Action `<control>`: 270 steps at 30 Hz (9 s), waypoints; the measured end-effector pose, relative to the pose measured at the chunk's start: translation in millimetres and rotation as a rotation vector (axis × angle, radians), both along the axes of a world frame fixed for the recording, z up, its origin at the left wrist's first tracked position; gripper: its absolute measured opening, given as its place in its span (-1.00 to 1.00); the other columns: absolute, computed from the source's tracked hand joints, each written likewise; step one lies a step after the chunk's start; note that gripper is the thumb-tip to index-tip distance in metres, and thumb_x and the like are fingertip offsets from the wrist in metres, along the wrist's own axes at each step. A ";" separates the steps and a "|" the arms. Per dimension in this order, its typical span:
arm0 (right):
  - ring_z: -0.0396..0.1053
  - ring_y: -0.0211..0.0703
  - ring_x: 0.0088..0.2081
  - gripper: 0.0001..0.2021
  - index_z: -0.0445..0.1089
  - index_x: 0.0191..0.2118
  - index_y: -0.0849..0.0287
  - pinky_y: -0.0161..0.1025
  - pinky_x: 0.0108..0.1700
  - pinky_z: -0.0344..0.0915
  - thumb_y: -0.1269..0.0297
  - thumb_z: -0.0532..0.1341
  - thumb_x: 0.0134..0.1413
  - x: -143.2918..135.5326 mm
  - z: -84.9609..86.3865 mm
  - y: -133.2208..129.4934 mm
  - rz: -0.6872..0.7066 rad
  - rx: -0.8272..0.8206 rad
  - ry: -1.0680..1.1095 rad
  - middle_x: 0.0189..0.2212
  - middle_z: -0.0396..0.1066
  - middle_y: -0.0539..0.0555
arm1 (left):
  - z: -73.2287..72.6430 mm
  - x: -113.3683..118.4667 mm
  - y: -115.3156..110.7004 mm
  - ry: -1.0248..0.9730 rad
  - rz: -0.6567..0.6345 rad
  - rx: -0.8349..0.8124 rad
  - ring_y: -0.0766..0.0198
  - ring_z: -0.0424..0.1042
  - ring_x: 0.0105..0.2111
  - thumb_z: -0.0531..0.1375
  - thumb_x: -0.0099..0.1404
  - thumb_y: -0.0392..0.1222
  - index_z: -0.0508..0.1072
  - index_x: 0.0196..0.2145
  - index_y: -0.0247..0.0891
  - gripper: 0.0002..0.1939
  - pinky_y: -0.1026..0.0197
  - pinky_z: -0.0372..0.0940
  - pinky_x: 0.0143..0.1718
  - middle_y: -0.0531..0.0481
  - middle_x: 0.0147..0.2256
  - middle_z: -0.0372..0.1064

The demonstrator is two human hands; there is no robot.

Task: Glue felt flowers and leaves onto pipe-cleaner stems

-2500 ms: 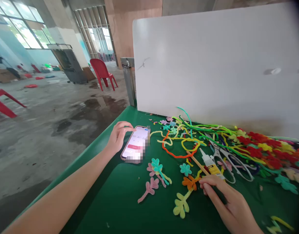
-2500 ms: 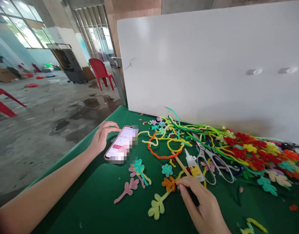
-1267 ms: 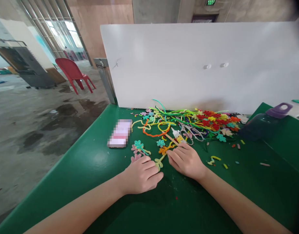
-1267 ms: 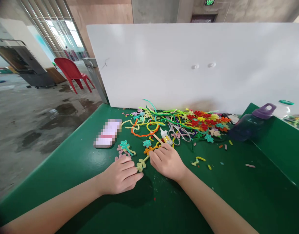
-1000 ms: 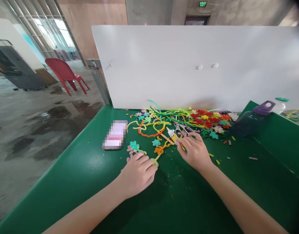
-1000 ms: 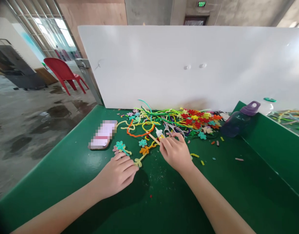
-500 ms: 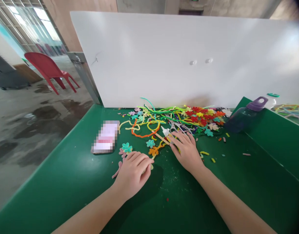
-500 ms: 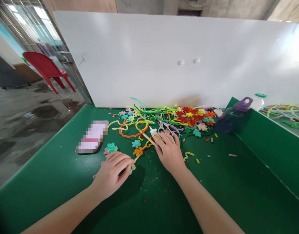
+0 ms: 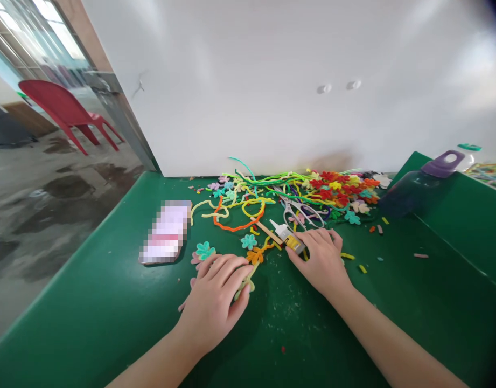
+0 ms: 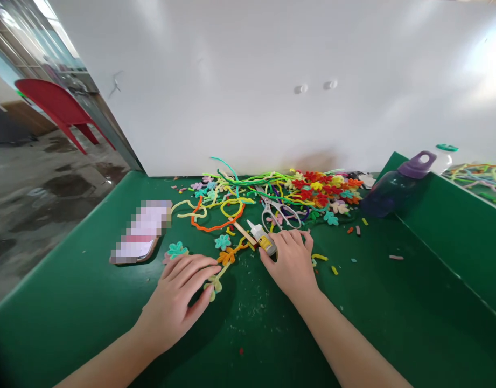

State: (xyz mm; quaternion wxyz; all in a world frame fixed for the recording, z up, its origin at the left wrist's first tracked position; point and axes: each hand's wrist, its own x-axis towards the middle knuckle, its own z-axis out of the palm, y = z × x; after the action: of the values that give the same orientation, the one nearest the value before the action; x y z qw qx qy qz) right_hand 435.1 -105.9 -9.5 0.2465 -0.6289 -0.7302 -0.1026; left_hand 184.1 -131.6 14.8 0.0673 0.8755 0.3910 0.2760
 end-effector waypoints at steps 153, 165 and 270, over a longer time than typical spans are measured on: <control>0.33 -0.20 -0.42 -0.68 0.31 -0.01 0.14 -0.06 -0.12 0.29 0.32 0.24 0.09 -3.7 9.5 -5.6 0.369 0.097 0.235 -0.43 0.43 0.01 | -7.8 0.5 3.5 0.155 -0.039 0.059 0.09 0.33 0.03 0.06 0.37 -0.20 0.45 -0.04 -0.18 -0.74 -0.15 0.03 0.17 0.07 -0.08 0.49; 0.40 -0.15 -0.39 -0.69 0.34 0.01 0.12 -0.08 -0.18 0.36 0.28 0.20 0.14 -5.2 12.0 -8.7 0.325 0.105 0.265 -0.38 0.49 0.05 | -5.4 1.4 2.8 0.211 -0.052 0.054 0.04 0.30 0.09 0.02 0.38 -0.20 0.45 -0.04 -0.24 -0.71 -0.19 0.16 0.15 -0.02 -0.03 0.45; 0.47 -0.22 -0.36 -0.74 0.42 -0.11 0.10 -0.33 -0.33 0.38 0.13 0.16 0.14 -9.1 20.1 -21.4 0.221 -0.167 0.523 -0.21 0.53 0.03 | -9.0 5.9 -5.5 0.031 -0.075 0.155 0.18 0.39 -0.17 0.12 0.33 -0.25 0.46 -0.13 -0.19 -0.82 0.00 0.13 -0.05 0.06 -0.23 0.50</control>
State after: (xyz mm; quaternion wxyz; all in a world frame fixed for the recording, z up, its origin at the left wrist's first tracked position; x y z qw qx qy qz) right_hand 426.0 -127.3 10.6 0.3834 -0.5688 -0.7119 0.1509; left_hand 190.1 -137.1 5.8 0.0036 0.8963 0.3363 0.2892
